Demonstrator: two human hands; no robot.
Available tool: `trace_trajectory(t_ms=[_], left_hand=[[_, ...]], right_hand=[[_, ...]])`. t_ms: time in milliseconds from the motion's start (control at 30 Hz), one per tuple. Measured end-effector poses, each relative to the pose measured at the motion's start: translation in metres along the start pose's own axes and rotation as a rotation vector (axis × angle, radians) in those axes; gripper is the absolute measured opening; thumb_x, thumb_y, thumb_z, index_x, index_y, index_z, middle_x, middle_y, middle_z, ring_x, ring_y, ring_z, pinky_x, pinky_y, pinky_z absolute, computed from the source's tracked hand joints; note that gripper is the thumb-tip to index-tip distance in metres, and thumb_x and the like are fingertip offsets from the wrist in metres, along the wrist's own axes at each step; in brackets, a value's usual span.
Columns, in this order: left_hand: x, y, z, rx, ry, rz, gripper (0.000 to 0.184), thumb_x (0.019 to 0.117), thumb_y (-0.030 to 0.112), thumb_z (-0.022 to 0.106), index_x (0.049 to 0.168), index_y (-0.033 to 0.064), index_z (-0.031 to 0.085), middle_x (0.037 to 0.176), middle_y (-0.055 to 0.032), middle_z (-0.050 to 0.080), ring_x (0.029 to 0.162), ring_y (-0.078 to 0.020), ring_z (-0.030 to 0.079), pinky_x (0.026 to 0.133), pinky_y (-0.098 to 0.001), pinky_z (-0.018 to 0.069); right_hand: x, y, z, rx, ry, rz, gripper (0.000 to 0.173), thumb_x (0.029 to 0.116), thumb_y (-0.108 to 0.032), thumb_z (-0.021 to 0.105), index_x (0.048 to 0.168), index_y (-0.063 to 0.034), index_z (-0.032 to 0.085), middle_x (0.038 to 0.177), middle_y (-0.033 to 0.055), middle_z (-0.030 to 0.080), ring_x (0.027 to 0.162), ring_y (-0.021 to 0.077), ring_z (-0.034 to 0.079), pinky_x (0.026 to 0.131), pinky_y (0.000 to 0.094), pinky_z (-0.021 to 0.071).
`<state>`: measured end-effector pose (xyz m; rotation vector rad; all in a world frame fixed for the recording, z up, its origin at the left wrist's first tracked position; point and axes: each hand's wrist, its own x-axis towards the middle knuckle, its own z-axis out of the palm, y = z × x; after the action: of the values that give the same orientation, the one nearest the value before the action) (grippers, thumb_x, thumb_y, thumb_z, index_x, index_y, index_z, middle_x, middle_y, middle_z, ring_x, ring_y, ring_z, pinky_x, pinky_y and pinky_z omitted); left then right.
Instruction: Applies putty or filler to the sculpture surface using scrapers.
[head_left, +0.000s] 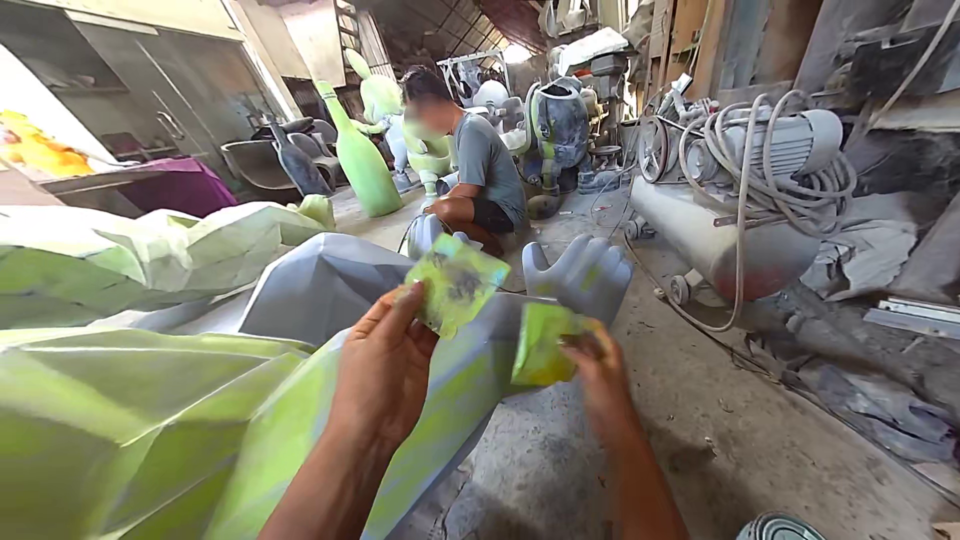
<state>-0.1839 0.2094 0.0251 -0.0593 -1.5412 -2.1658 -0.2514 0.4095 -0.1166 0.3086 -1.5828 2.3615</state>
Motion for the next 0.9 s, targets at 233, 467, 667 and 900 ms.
trace_trajectory(t_ms=[233,467,667,900], left_hand=[[-0.039,-0.064,0.008,0.025,-0.262,-0.310,0.017,0.0989,0.004,0.064,0.115,-0.0002,0.068,0.104,-0.0176,0.072,0.089,-0.0242,0.071,0.079,-0.0389,0.0615],[-0.074,-0.106,0.054,-0.274,-0.429,-0.487,0.021,0.0991,0.005,0.065,0.119,-0.0020,0.066,0.104,-0.0133,0.071,0.090,-0.0214,0.071,0.076,-0.0376,0.0620],[-0.088,-0.115,0.063,-0.368,-0.471,-0.463,0.019,0.0989,0.002,0.064,0.117,-0.0030,0.065,0.100,-0.0109,0.071,0.087,-0.0181,0.071,0.073,-0.0351,0.0620],[-0.095,-0.113,0.063,-0.342,-0.505,-0.460,0.020,0.0983,0.002,0.065,0.118,-0.0028,0.064,0.101,-0.0104,0.071,0.087,-0.0172,0.071,0.073,-0.0346,0.0617]], right_hand=[[-0.035,-0.067,-0.070,-0.217,0.076,-0.572,0.038,0.0954,-0.015,0.070,0.131,-0.0199,0.059,0.111,-0.0068,0.070,0.090,0.0057,0.069,0.073,0.0219,0.0603],[-0.066,-0.088,-0.113,-0.606,-0.346,-0.679,0.030,0.1045,-0.010,0.049,0.124,-0.0117,0.072,0.136,0.0087,0.067,0.134,0.0260,0.058,0.116,0.0451,0.0450],[-0.064,-0.081,-0.144,-0.803,-0.439,-0.764,0.033,0.1013,0.001,0.044,0.124,0.0074,0.067,0.136,0.0244,0.063,0.137,0.0319,0.054,0.119,0.0454,0.0406],[-0.063,-0.063,-0.153,-0.895,-0.273,-0.784,0.037,0.1011,0.003,0.041,0.130,0.0128,0.062,0.135,0.0293,0.062,0.131,0.0314,0.059,0.115,0.0394,0.0452]])
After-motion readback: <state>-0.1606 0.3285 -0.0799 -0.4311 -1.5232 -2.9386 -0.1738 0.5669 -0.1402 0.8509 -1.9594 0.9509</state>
